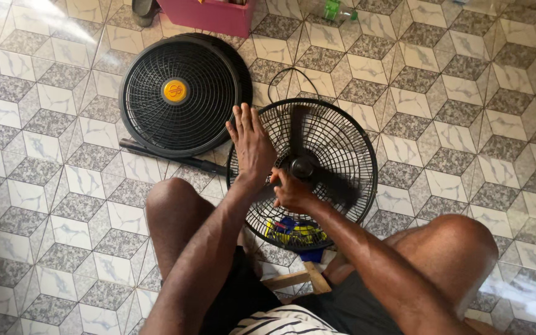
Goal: The person disassembles a black electric fan while sitting on the floor. They remove the front grill, unscrew the rear grill using a screwdriver, and detach the fan blades from the motor housing.
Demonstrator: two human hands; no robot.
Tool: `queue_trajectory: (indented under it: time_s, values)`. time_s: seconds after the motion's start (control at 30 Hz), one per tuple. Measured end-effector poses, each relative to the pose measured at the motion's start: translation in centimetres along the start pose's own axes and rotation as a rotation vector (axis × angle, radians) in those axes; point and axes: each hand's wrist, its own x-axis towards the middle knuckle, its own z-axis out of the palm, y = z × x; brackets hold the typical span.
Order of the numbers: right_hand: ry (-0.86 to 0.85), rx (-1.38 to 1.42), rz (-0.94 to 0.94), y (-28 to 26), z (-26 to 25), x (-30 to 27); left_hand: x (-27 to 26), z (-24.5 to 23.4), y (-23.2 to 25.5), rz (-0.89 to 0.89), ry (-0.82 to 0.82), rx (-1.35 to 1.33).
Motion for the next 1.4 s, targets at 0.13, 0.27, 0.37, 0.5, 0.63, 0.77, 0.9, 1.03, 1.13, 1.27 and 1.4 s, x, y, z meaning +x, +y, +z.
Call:
queue_trajectory:
  time_s: [0.13, 0.27, 0.37, 0.5, 0.63, 0.77, 0.9, 1.03, 1.13, 1.27, 1.4]
  values:
    - [0.26, -0.379, -0.304, 0.5, -1.2, 0.7, -0.3, -0.3, -0.7, 0.015, 0.131, -0.118]
    - [0.35, -0.387, -0.237, 0.3, -2.5, 0.6, -0.6, -0.6, -0.3, -0.009, 0.038, -0.268]
    - [0.396, -0.418, -0.207, -0.4, -3.2, 0.4, -0.9, -0.8, -0.1, 0.002, -0.004, -0.208]
    - [0.336, -0.44, -0.026, -1.1, -5.2, 0.0, -0.8, -1.3, 0.5, -0.013, -0.044, -0.205]
    - [0.327, -0.573, -0.004, -0.6, -6.8, -0.5, -0.8, -1.3, 1.0, -0.127, -0.235, -0.226]
    - [0.254, -0.65, 0.039, 0.6, -7.3, -0.6, -0.6, -0.4, 0.7, -0.116, -0.264, -0.124]
    - [0.082, -0.846, 0.211, 1.6, -7.1, -0.7, -0.3, 0.6, 0.4, -0.087, -0.276, -0.089]
    - [-0.1, -0.57, 0.24, 1.9, -5.9, -1.2, -0.4, 0.8, 0.5, -0.077, -0.21, -0.044]
    - [-0.104, -0.148, 0.064, 1.5, -5.2, -1.0, -0.2, 0.5, 0.5, -0.052, -0.158, -0.185]
    - [0.198, -0.496, -0.1, 0.8, -6.1, -0.8, -0.4, 0.1, 0.7, -0.068, -0.14, -0.14]
    - [0.155, -0.706, 0.152, 1.2, -7.4, -1.1, -0.6, -0.1, 0.9, -0.072, -0.196, -0.089]
